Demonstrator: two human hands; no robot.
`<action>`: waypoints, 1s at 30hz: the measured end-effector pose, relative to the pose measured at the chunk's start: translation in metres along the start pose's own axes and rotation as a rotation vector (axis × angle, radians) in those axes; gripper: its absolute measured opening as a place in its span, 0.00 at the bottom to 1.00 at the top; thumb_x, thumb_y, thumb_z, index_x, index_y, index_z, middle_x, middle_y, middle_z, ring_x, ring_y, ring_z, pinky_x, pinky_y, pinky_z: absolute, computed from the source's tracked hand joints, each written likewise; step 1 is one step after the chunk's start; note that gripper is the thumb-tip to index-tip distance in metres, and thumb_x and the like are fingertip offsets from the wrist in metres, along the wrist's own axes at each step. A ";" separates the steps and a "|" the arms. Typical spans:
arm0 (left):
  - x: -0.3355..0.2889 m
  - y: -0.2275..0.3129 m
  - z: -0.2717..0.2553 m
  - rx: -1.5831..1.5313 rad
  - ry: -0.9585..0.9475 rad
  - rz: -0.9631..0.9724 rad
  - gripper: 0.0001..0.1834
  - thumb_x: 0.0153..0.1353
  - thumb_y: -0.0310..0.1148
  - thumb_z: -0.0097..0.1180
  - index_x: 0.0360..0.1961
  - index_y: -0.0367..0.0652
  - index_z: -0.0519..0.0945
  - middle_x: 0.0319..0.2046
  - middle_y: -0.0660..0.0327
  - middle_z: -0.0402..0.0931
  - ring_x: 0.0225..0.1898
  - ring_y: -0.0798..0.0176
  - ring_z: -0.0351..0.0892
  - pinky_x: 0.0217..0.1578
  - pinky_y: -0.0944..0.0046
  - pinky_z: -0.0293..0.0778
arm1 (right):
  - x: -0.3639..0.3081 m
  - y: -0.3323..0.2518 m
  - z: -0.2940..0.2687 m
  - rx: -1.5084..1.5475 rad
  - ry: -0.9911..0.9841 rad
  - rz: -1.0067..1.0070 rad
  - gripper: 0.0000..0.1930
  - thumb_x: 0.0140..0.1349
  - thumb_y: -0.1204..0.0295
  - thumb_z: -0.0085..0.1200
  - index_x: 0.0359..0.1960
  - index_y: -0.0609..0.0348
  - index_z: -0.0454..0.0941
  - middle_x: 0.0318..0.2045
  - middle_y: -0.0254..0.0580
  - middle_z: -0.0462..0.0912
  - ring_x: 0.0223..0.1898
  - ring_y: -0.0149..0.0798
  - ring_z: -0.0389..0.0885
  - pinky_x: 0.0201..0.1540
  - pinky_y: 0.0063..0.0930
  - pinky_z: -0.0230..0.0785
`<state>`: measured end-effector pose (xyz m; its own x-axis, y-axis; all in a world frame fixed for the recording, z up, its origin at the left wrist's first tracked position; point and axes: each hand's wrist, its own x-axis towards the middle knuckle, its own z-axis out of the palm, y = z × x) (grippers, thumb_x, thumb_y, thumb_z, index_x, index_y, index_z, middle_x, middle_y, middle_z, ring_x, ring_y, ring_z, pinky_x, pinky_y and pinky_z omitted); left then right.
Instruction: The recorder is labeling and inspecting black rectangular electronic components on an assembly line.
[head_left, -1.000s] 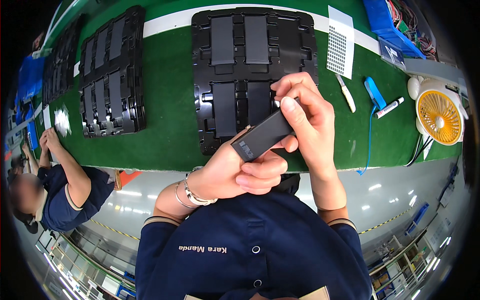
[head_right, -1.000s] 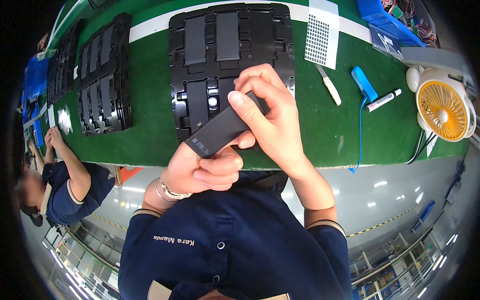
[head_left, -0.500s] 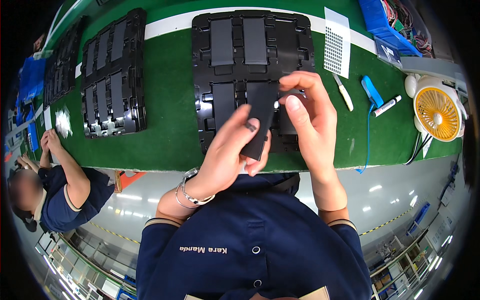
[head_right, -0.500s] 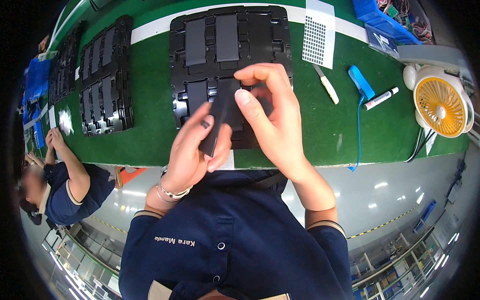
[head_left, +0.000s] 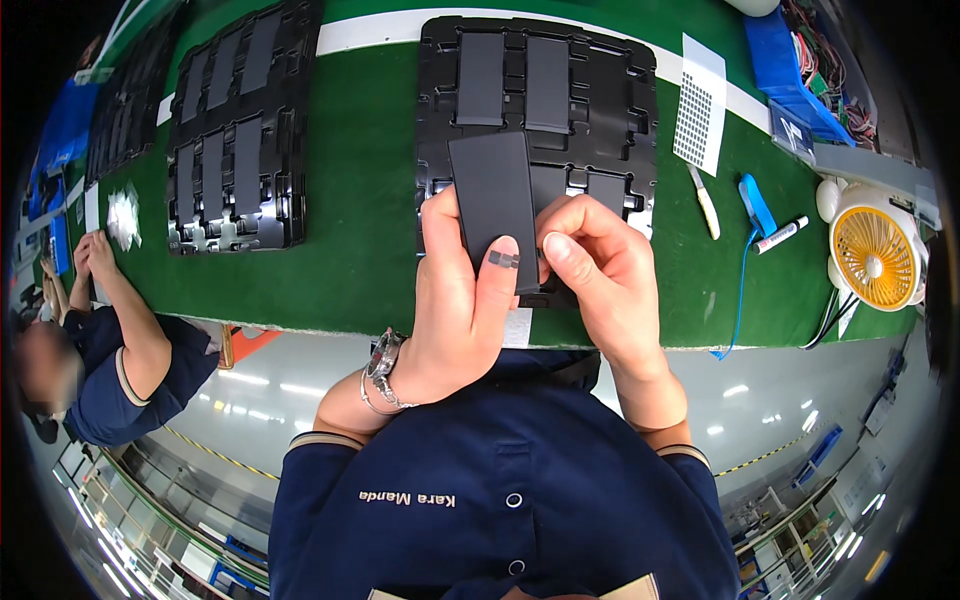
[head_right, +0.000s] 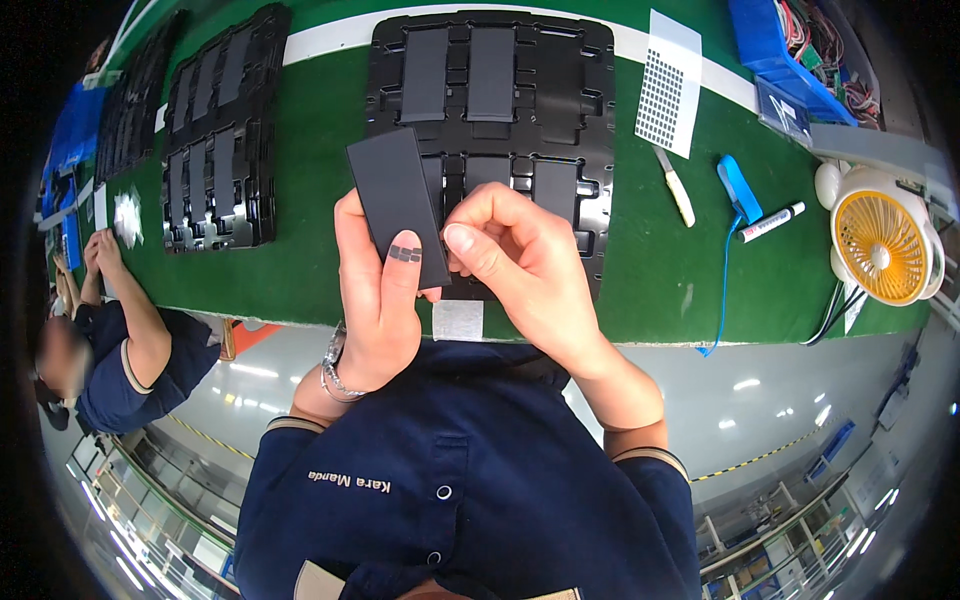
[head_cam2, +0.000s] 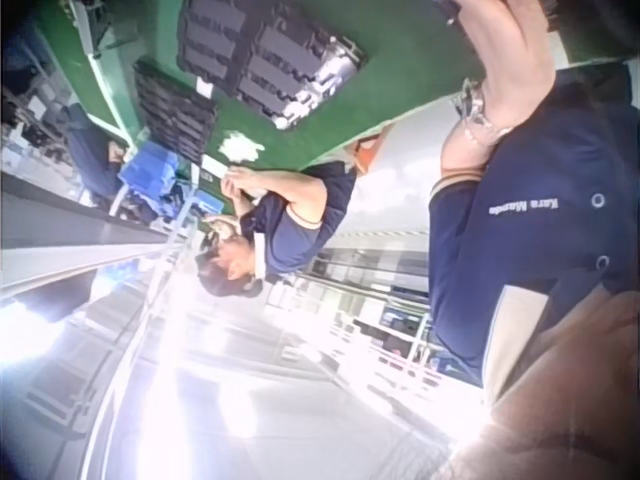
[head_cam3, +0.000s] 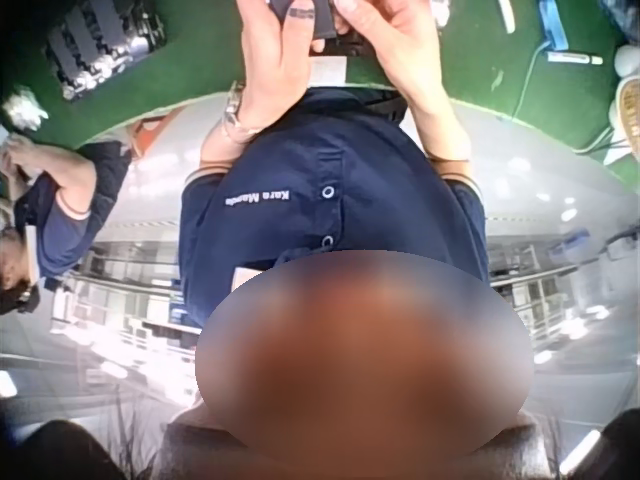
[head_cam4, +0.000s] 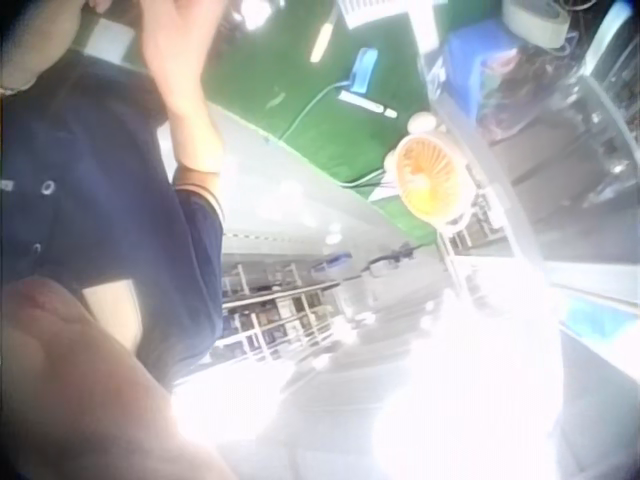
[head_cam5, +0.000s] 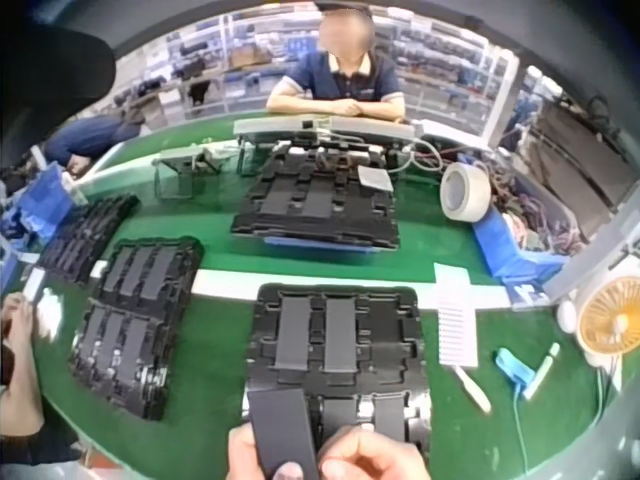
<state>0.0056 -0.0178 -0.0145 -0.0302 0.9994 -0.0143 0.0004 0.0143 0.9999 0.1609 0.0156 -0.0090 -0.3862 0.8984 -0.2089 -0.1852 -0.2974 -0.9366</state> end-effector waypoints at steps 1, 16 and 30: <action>0.000 0.000 -0.001 0.003 0.007 0.005 0.19 0.74 0.33 0.43 0.59 0.34 0.59 0.33 0.62 0.72 0.22 0.77 0.68 0.22 0.75 0.66 | 0.001 0.001 0.002 0.001 0.003 -0.005 0.08 0.71 0.70 0.53 0.36 0.63 0.74 0.29 0.31 0.76 0.32 0.22 0.73 0.38 0.21 0.69; 0.001 -0.001 -0.005 0.326 -0.255 -0.043 0.24 0.66 0.32 0.57 0.58 0.33 0.63 0.30 0.51 0.78 0.29 0.51 0.82 0.28 0.56 0.75 | 0.014 -0.018 -0.007 -0.488 0.068 -0.172 0.18 0.67 0.76 0.55 0.58 0.60 0.69 0.26 0.32 0.73 0.32 0.27 0.73 0.40 0.23 0.68; 0.008 -0.036 -0.054 1.186 0.026 0.134 0.33 0.67 0.37 0.55 0.68 0.31 0.62 0.70 0.46 0.57 0.73 0.42 0.52 0.70 0.47 0.52 | 0.110 -0.014 -0.107 -1.355 0.444 -0.615 0.20 0.60 0.72 0.62 0.55 0.56 0.74 0.39 0.44 0.78 0.42 0.48 0.76 0.48 0.40 0.69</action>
<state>-0.0482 -0.0118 -0.0508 0.0202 0.9943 0.1044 0.9277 -0.0575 0.3688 0.2177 0.1533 -0.0492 -0.2255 0.8613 0.4554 0.8124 0.4242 -0.4000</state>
